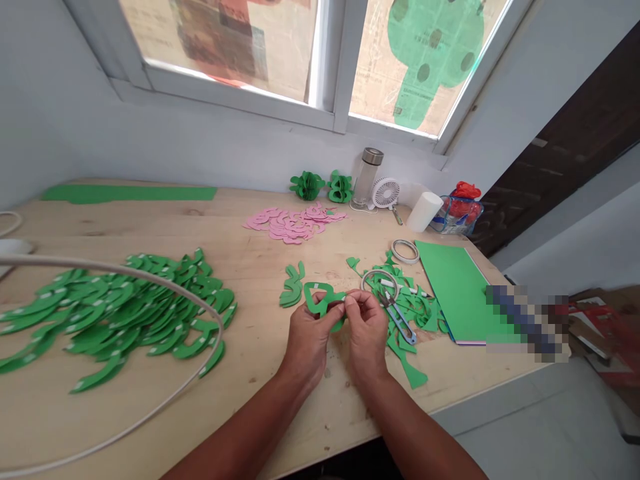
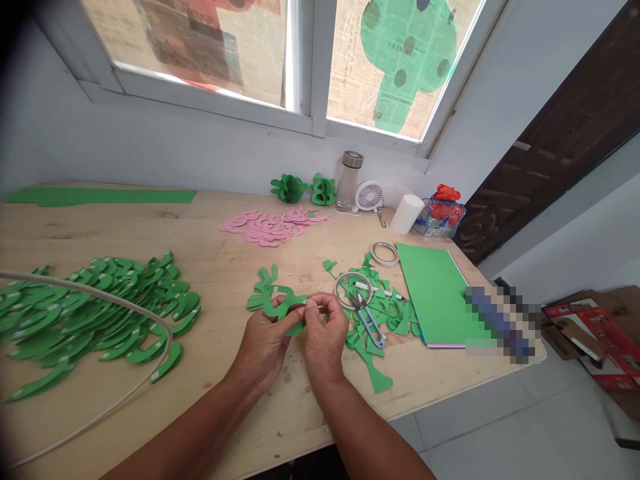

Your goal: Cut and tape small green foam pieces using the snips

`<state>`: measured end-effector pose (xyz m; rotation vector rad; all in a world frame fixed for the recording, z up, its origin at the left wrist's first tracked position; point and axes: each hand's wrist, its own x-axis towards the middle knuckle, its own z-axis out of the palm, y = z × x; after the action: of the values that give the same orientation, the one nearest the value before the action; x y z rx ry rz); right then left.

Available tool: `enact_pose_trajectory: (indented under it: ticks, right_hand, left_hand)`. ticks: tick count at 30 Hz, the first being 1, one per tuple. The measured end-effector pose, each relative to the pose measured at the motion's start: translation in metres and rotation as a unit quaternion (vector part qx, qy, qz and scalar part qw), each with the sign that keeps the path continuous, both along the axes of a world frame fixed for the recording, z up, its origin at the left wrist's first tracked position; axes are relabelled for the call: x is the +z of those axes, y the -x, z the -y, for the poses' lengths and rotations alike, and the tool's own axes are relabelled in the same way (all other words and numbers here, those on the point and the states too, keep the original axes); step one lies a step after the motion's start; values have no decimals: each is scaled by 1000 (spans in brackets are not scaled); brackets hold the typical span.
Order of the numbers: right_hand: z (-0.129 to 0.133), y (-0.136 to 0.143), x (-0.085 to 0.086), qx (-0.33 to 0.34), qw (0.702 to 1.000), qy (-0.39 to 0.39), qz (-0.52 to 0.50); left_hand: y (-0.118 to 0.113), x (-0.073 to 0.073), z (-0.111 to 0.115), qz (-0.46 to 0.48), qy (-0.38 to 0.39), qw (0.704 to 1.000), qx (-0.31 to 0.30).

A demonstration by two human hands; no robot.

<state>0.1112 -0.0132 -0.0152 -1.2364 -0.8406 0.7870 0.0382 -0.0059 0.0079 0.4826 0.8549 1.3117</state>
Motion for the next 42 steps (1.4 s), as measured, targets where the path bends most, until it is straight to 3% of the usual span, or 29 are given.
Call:
enact_pose_trajectory:
  ticks: [15,42]
  right_hand:
    - [1,-1,2,-12,1000,3,2]
    - [2,-2,3,-16,1000,25,8]
  left_hand:
    - [1,2,1,13,-1,1000,-14]
    - [4,-2,1,-47,-33,998,-37]
